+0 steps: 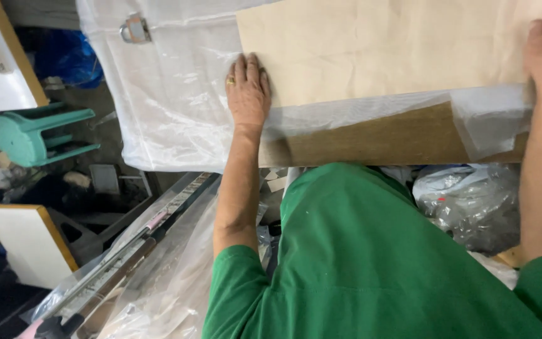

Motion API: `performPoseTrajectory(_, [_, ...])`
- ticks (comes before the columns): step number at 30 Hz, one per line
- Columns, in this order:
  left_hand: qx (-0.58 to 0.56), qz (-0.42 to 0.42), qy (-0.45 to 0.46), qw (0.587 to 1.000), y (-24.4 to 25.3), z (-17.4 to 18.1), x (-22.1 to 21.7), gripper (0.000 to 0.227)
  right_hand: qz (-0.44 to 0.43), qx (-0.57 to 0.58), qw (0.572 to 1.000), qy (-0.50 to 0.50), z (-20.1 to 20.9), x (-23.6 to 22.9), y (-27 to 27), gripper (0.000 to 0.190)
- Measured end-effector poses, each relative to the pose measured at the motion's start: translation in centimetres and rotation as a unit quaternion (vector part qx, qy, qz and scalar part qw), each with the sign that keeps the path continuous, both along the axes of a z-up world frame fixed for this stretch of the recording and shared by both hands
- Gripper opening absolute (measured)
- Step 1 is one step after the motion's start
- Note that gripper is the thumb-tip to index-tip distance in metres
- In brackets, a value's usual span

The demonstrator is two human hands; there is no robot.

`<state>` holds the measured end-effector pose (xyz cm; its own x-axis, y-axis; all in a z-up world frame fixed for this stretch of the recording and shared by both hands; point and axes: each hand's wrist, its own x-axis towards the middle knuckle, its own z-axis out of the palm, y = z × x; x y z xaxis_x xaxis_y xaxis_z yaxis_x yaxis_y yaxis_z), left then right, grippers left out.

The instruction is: The person spreads a large white sheet of fabric on a wooden table and smooths it out. They then place several beige fabric pattern pieces on top of the white sheet, arranging them in a row.

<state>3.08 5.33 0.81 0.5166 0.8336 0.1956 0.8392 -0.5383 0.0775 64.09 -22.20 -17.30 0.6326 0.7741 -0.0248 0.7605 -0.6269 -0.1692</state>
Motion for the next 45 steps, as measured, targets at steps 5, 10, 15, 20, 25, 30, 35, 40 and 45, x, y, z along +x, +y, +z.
performPoseTrajectory(5, [-0.004,0.029,0.053,0.998,0.9,-1.4,0.3,0.049,-0.031,-0.053,0.997,0.052,10.3,-5.3,2.6,0.032])
performPoseTrajectory(10, [0.012,-0.004,0.003,1.000,1.3,-1.9,0.6,0.048,-0.007,-0.052,0.998,-0.045,5.7,-2.1,0.7,0.020])
performPoseTrajectory(15, [0.040,-0.041,-0.008,0.998,1.2,0.1,1.5,0.041,-0.058,-0.047,0.997,-0.023,9.5,-5.6,2.8,0.020])
performPoseTrajectory(20, [0.046,-0.026,0.036,0.998,1.1,2.0,2.0,0.041,-0.100,-0.085,0.988,0.085,14.6,-8.1,5.6,0.032])
performPoseTrajectory(25, [-0.005,0.014,0.083,0.996,0.9,2.4,2.3,0.045,-0.049,-0.068,0.996,0.028,15.4,-9.4,5.7,0.033])
performPoseTrajectory(30, [-0.031,0.019,0.083,0.996,0.8,2.5,2.5,0.049,-0.091,-0.028,0.993,0.064,15.4,-9.4,5.6,0.024])
performPoseTrajectory(35, [-0.021,0.014,0.064,0.998,0.9,2.4,2.5,0.049,-0.102,-0.028,0.991,0.086,16.0,-9.3,5.8,0.020])
performPoseTrajectory(40, [-0.022,0.003,0.064,0.998,0.8,2.7,2.5,0.048,-0.098,-0.016,0.990,0.103,16.7,-9.3,5.8,0.017])
performPoseTrajectory(45, [-0.026,-0.009,0.059,0.998,0.8,2.7,2.4,0.048,-0.088,-0.028,0.991,0.093,16.1,-9.2,5.3,0.018])
